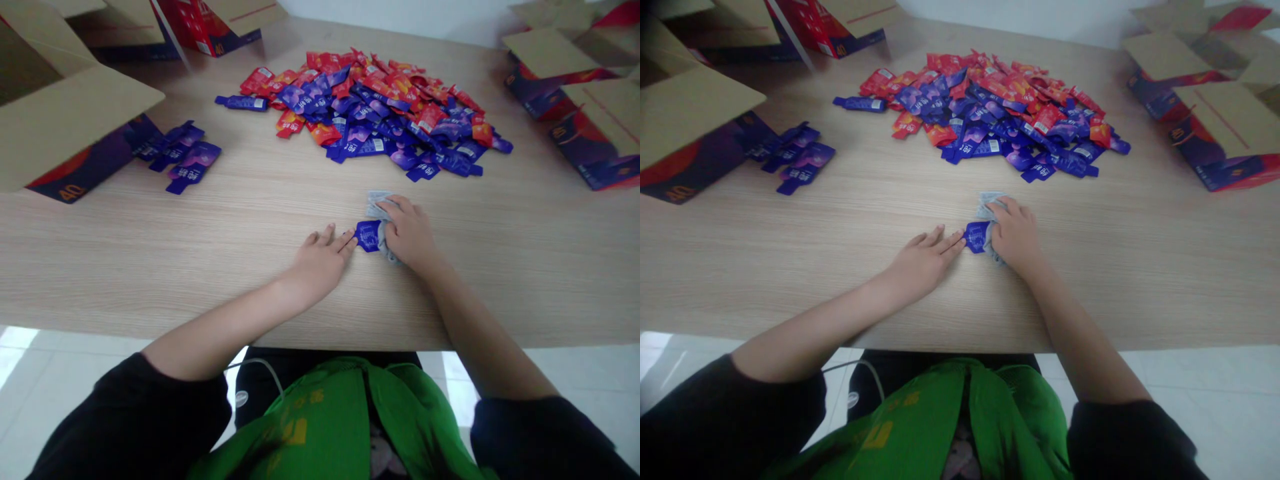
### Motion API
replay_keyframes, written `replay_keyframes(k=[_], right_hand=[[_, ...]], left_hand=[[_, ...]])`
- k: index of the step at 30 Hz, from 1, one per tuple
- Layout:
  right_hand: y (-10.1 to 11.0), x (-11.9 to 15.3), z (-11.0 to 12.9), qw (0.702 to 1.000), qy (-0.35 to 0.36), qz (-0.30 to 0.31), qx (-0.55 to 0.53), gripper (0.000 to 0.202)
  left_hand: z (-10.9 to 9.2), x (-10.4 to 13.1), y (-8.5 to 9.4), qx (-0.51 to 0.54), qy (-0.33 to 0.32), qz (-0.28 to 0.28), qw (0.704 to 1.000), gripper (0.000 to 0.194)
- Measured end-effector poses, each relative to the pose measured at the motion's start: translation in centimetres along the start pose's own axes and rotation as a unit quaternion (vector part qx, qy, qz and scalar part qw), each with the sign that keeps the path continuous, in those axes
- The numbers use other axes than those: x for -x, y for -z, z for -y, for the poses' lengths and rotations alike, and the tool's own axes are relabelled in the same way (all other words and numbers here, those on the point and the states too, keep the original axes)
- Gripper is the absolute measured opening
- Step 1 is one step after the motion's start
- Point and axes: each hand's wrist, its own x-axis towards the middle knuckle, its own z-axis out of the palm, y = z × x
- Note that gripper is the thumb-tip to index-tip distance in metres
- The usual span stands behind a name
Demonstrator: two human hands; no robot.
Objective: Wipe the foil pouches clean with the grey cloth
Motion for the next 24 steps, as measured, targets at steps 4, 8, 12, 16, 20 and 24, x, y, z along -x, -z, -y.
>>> replay_keyframes(k=[4, 8, 12, 16, 20, 24], right_hand=[[0.4, 0.9, -2.3, 1.000, 0.003, -0.011, -0.028, 0.054], [0.3, 2.0, -2.2, 0.999, 0.012, -0.020, -0.034, 0.054], [0.4, 2.4, -1.9, 0.999, 0.007, -0.019, -0.027, 0.054], [0.3, 2.3, -2.0, 0.999, 0.006, -0.014, -0.035, 0.055], [0.9, 1.8, -1.8, 0.995, -0.028, -0.041, -0.086, 0.055], [2.7, 0.7, 0.0, 0.990, -0.036, -0.081, -0.109, 0.057]], left_hand=[[0.0, 0.0, 0.2, 0.000, -0.003, -0.001, 1.000, 0.060], [0.1, -0.1, 0.0, -0.003, -0.003, -0.010, 1.000, 0.057], [0.3, -0.3, -0.5, -0.006, -0.009, -0.070, 0.997, 0.055], [0.3, -0.6, -1.1, -0.016, -0.003, -0.104, 0.994, 0.053], [0.1, -0.6, -1.3, -0.014, 0.002, -0.101, 0.995, 0.052], [-0.2, -0.6, -1.3, -0.004, 0.009, -0.092, 0.996, 0.053]])
